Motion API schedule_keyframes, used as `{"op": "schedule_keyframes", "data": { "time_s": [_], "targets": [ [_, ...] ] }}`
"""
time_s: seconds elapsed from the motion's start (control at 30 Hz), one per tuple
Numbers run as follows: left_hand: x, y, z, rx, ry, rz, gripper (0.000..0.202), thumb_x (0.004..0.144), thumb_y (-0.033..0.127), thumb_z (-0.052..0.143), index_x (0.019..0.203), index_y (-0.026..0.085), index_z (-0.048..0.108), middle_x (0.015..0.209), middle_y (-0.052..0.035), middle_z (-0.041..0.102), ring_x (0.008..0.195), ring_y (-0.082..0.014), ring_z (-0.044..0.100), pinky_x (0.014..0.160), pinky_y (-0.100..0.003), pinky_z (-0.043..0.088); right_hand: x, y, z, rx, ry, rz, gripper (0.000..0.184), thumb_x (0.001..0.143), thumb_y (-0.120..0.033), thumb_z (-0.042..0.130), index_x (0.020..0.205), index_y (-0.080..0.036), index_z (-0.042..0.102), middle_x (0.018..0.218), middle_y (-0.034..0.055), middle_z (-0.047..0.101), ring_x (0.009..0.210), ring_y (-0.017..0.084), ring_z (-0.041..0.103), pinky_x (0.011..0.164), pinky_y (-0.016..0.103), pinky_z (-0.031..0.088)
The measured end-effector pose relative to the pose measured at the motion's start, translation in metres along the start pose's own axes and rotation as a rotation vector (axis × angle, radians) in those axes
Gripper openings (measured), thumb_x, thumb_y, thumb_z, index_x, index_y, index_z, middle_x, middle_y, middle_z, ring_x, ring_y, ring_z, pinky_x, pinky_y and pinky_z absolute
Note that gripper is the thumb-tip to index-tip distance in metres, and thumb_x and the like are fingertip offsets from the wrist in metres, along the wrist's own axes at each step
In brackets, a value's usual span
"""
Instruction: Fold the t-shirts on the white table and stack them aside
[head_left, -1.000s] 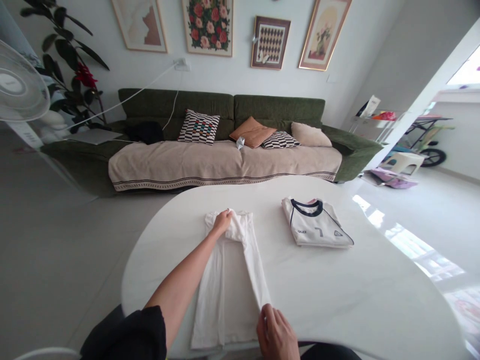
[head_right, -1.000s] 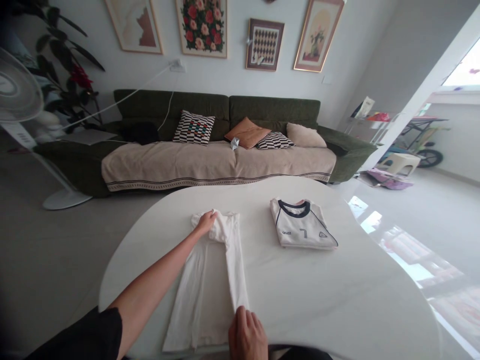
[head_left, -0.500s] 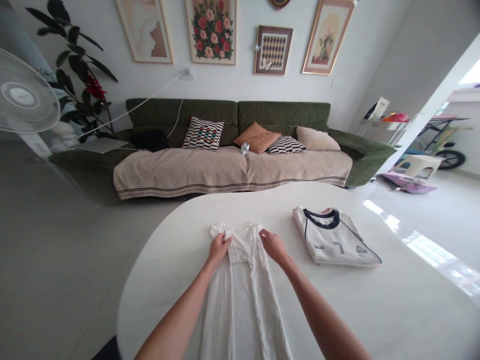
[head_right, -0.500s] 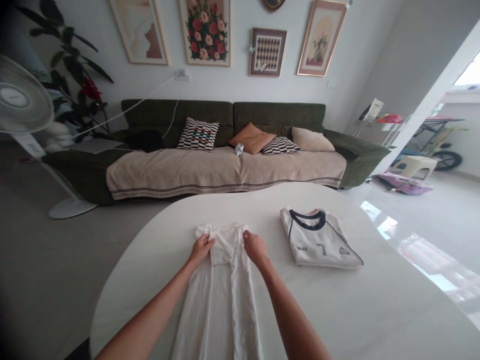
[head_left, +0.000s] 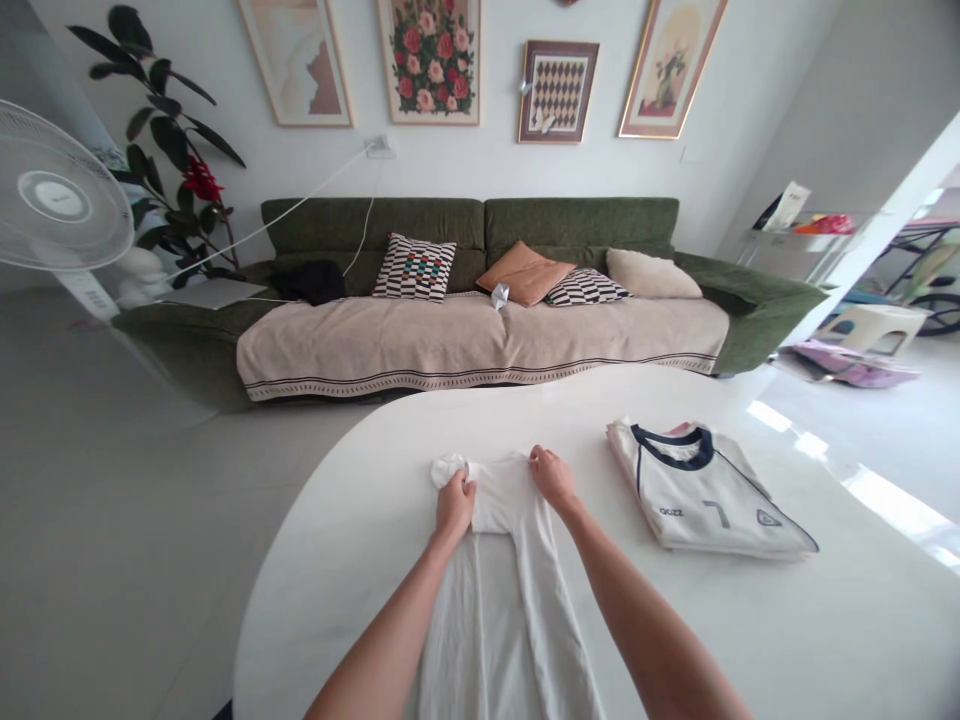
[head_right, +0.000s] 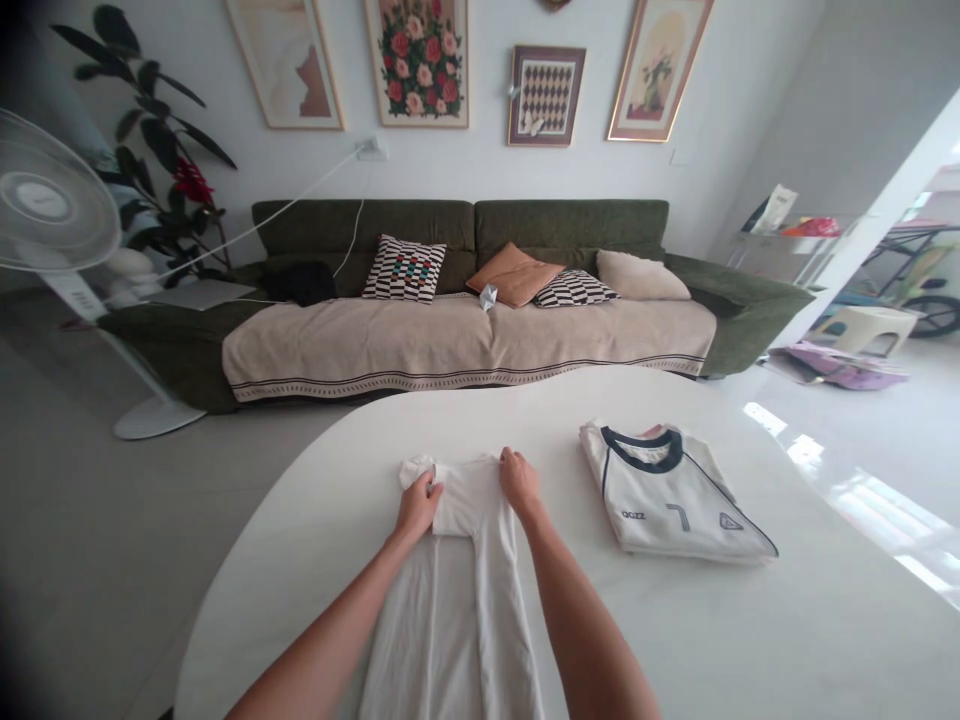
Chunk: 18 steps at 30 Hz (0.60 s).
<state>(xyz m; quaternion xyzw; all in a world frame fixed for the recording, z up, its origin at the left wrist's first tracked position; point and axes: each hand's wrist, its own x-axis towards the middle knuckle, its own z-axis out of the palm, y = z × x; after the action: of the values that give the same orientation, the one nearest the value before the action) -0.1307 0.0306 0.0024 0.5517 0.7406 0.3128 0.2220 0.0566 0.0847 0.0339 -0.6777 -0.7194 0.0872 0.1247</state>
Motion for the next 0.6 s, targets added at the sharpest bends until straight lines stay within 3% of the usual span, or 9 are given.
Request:
{"op": "schedule_keyframes", "data": {
  "time_s": [0.1,0.17,0.27,0.33,0.4,0.5,0.6],
  "targets": [
    [-0.001,0.004,-0.008,0.054,-0.018,-0.034,0.017,0.077,0.025,0.051,0.091,0.017,0.055,0.069,-0.0021,0.060,0.068,-0.0150,0.056,0.063,-0.023,0.038,-0.033,-0.008,0.002,-0.001,0.079,-0.014,0.037,0.086,-0.016,0.029,0.120,-0.016,0.042,0.110,0.0106,0.055,0.096,0.016,0.053,0.074,0.025,0.040],
    [-0.010,0.008,-0.012,0.106,0.029,-0.030,0.028,0.078,0.025,0.049,0.105,0.016,0.051,0.085,-0.0069,0.062,0.081,-0.0182,0.057,0.071,-0.027,0.040,-0.060,-0.013,0.007,-0.002,0.097,-0.097,0.039,0.086,-0.017,0.028,0.123,-0.015,0.041,0.122,0.0112,0.048,0.109,0.016,0.046,0.086,0.026,0.037],
    [-0.029,0.016,-0.009,0.251,0.120,0.221,0.040,0.082,0.022,0.041,0.121,0.017,0.042,0.116,-0.0115,0.052,0.111,-0.0218,0.044,0.091,-0.034,0.034,-0.096,-0.018,0.021,-0.034,0.042,-0.282,0.043,0.087,-0.027,0.031,0.127,-0.013,0.039,0.136,0.0105,0.035,0.126,0.019,0.028,0.099,0.032,0.027],
    [-0.040,0.021,-0.001,0.331,0.034,0.475,0.040,0.084,0.025,0.036,0.124,0.020,0.042,0.129,-0.0085,0.042,0.124,-0.0229,0.029,0.100,-0.040,0.025,-0.111,-0.020,0.028,-0.070,-0.012,-0.322,0.050,0.087,-0.036,0.031,0.132,-0.012,0.032,0.139,0.0107,0.028,0.130,0.022,0.018,0.103,0.041,0.021],
    [-0.045,0.023,0.009,0.367,-0.135,0.587,0.041,0.085,0.031,0.034,0.126,0.028,0.041,0.137,-0.0034,0.034,0.128,-0.0252,0.020,0.102,-0.046,0.019,-0.125,-0.019,0.029,-0.097,-0.052,-0.288,0.056,0.087,-0.043,0.028,0.134,-0.013,0.027,0.140,0.0109,0.025,0.131,0.023,0.014,0.103,0.047,0.017],
    [-0.044,0.022,0.019,0.414,-0.269,0.546,0.045,0.085,0.041,0.033,0.129,0.035,0.034,0.142,0.0003,0.024,0.130,-0.0294,0.013,0.101,-0.053,0.013,-0.158,-0.012,0.027,-0.115,-0.074,-0.270,0.063,0.085,-0.051,0.027,0.136,-0.013,0.021,0.141,0.0123,0.018,0.131,0.025,0.012,0.102,0.053,0.015],
    [-0.041,0.018,0.022,0.436,-0.283,0.517,0.048,0.084,0.043,0.034,0.131,0.036,0.030,0.144,0.0014,0.019,0.131,-0.0296,0.009,0.102,-0.053,0.008,-0.217,0.004,0.032,-0.104,-0.064,-0.337,0.071,0.081,-0.057,0.031,0.137,-0.019,0.012,0.141,0.0101,0.014,0.129,0.030,0.013,0.098,0.056,0.023]
  ]
}}
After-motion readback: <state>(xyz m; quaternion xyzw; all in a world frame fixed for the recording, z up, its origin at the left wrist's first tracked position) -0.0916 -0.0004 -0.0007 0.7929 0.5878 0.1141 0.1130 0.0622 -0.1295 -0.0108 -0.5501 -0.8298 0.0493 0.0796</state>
